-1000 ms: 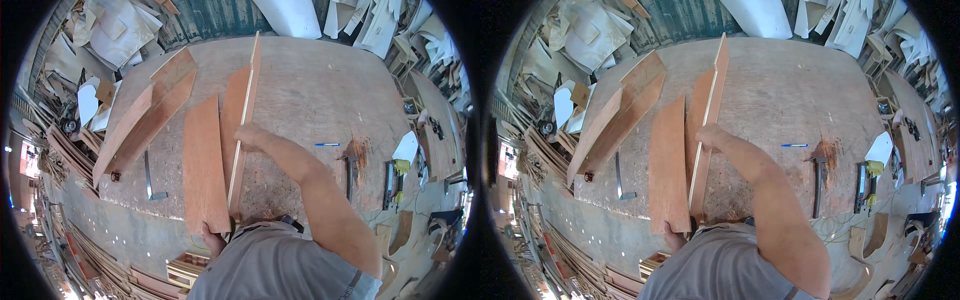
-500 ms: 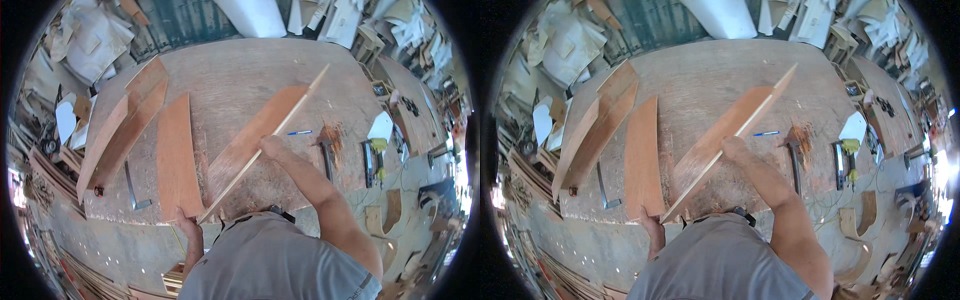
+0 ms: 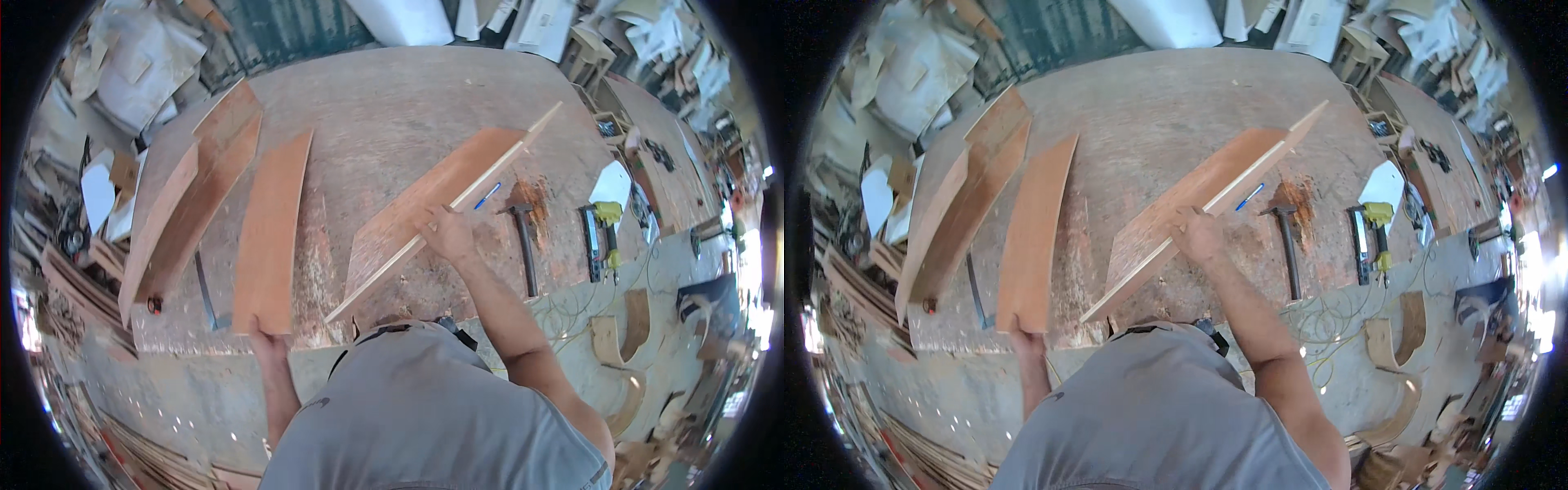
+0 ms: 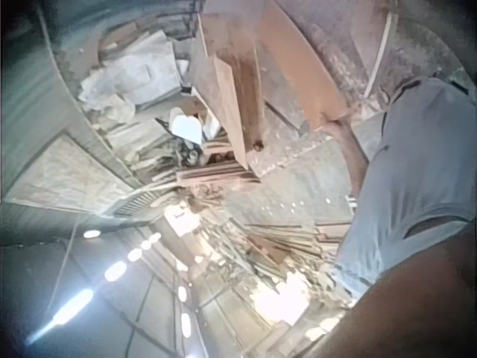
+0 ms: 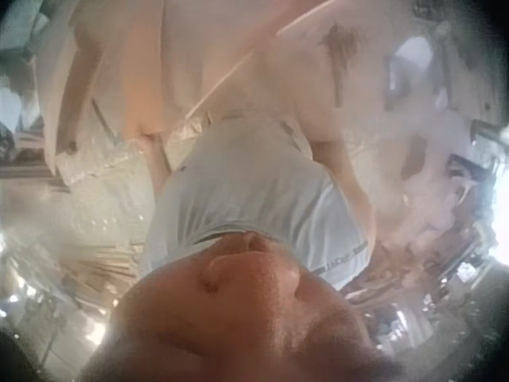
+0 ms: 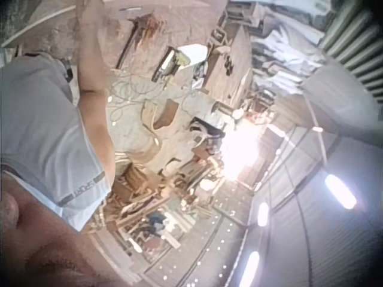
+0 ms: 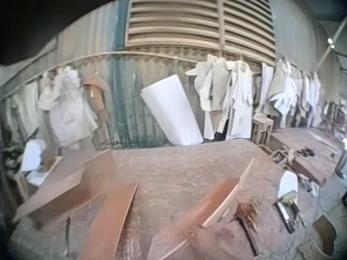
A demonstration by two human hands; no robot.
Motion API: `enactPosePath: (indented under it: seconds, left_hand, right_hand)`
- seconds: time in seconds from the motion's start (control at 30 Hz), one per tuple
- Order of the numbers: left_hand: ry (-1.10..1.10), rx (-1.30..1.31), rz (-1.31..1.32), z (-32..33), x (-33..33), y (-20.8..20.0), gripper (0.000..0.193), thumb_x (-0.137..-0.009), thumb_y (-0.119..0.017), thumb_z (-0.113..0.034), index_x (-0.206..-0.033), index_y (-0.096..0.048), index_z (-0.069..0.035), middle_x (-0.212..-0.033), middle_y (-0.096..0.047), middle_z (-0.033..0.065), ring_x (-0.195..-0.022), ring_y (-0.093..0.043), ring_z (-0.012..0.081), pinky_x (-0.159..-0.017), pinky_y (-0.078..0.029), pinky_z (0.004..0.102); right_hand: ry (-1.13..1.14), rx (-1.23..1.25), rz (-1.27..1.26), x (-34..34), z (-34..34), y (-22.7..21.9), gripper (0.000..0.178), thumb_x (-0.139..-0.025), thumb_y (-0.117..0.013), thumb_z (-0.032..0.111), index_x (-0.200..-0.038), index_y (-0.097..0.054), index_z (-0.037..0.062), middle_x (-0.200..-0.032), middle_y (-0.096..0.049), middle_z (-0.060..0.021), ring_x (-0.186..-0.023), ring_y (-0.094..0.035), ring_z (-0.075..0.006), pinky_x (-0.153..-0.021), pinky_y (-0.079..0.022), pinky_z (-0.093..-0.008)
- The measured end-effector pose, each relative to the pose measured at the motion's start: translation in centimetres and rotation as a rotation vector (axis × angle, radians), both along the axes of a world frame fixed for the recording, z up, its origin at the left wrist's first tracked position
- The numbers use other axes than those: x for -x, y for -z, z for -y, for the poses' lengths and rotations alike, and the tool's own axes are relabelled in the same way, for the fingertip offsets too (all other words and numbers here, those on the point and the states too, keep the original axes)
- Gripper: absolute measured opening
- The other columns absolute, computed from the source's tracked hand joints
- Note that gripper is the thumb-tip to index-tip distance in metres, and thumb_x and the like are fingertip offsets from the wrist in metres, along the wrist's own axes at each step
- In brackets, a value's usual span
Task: The person assembles a wooden furniture frame by attaching plywood panels to a wooden structure. They use a pneumatic nail gun to secure the panels and a hammer to drive in nails manually. The person positions the panels, aligns them with the frame, and fastens them securely.
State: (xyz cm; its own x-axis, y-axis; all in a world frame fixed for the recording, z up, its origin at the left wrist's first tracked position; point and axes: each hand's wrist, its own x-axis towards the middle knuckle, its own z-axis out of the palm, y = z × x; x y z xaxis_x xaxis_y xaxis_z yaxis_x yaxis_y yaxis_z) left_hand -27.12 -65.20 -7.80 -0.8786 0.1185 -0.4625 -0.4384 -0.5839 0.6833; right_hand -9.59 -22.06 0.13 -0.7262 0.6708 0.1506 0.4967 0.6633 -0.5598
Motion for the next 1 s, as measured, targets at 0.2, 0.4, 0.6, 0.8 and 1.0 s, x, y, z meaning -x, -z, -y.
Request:
enactPosePath:
  seconds: [0.2, 0.4, 0.6, 0.8, 1.0]
  left_hand:
    - [-0.129, 0.339, 0.029, -1.2, 3.5, -6.3, 0.062, -0.101, -0.05, -0.046, -0.146, -0.038, -0.005, -0.144, -0.048, 0.017, -0.127, -0.053, 0.0307, -0.102, -0.05, 0.0447]
    - [0.001, 0.102, -0.135, 0.0, -0.8, -9.5, 0.06, -0.102, -0.051, -0.038, -0.146, -0.036, 0.001, -0.141, -0.051, 0.0194, -0.122, -0.057, 0.0307, -0.103, -0.049, 0.0432]
    - [0.179, -0.01, -0.305, -4.7, 0.3, -7.9, 0.053, -0.101, -0.057, -0.033, -0.139, -0.046, 0.003, -0.131, -0.058, 0.013, -0.112, -0.062, 0.0224, -0.097, -0.051, 0.039]
    - [0.425, 0.124, -0.277, -12.5, 0.3, -6.9, 0.046, -0.097, -0.064, -0.033, -0.127, -0.057, 0.001, -0.115, -0.067, 0.0108, -0.101, -0.066, 0.0206, -0.088, -0.054, 0.0366]
    - [0.375, 0.051, -0.074, -14.6, -1.0, -3.2, 0.042, -0.095, -0.067, -0.032, -0.119, -0.06, 0.003, -0.11, -0.068, 0.013, -0.095, -0.068, 0.0207, -0.081, -0.056, 0.0361]
  right_hand:
    - [0.024, -0.008, -0.131, -0.1, 1.8, 1.0, 0.035, -0.086, -0.07, 0.034, -0.102, -0.071, 0.0028, -0.096, -0.069, -0.0195, -0.097, -0.065, -0.0391, -0.089, -0.052, -0.0444]
    - [0.066, 0.219, -0.363, -1.3, 0.4, 0.8, 0.04, -0.093, -0.066, 0.036, -0.103, -0.068, -0.0029, -0.101, -0.07, -0.0188, -0.092, -0.068, -0.0284, -0.082, -0.054, -0.0372]
    - [0.12, 1.143, -0.451, 1.4, 0.5, -1.3, 0.05, -0.096, -0.062, 0.046, -0.12, -0.06, 0.0015, -0.103, -0.069, -0.0093, -0.087, -0.065, -0.0196, -0.073, -0.054, -0.0324]
    - [0.24, 1.134, -0.419, 0.2, -2.0, 2.0, 0.048, -0.095, -0.061, 0.051, -0.114, -0.06, 0.0074, -0.091, -0.066, -0.0049, -0.078, -0.065, -0.0159, -0.064, -0.052, -0.0302]
    - [0.278, 0.853, -0.105, -0.2, -4.9, 3.5, 0.051, -0.089, -0.065, 0.057, -0.091, -0.065, 0.0066, -0.072, -0.064, -0.003, -0.06, -0.063, -0.0156, -0.055, -0.048, -0.0294]
